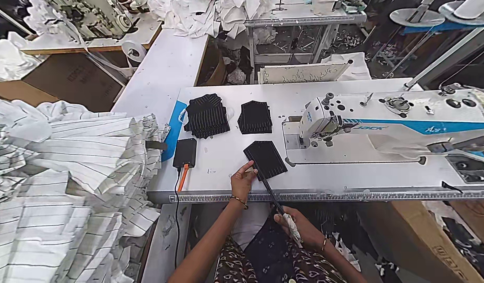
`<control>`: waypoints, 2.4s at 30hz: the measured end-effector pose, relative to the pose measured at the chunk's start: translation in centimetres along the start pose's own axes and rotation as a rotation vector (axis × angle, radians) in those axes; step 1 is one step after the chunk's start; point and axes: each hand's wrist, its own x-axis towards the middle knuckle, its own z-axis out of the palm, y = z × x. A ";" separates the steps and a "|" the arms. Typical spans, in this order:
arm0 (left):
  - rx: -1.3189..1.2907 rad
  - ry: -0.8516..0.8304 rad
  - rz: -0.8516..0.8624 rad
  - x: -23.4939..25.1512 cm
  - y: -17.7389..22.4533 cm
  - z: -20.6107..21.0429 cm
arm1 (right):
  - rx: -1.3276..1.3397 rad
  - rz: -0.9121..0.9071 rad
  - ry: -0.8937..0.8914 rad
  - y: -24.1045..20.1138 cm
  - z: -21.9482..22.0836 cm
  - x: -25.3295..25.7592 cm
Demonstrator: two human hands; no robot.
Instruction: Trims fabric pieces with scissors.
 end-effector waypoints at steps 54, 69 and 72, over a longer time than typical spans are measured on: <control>0.418 -0.536 0.077 -0.1 -0.4 -2.3 | 0.216 -0.086 0.167 -1.4 1.9 2.3; 0.712 -0.676 0.067 -0.1 2.4 -1.9 | 0.170 -0.253 0.491 -0.9 0.0 2.6; 0.952 -0.692 0.407 -0.9 6.1 -0.8 | 0.071 -0.420 0.762 -0.2 -1.4 3.1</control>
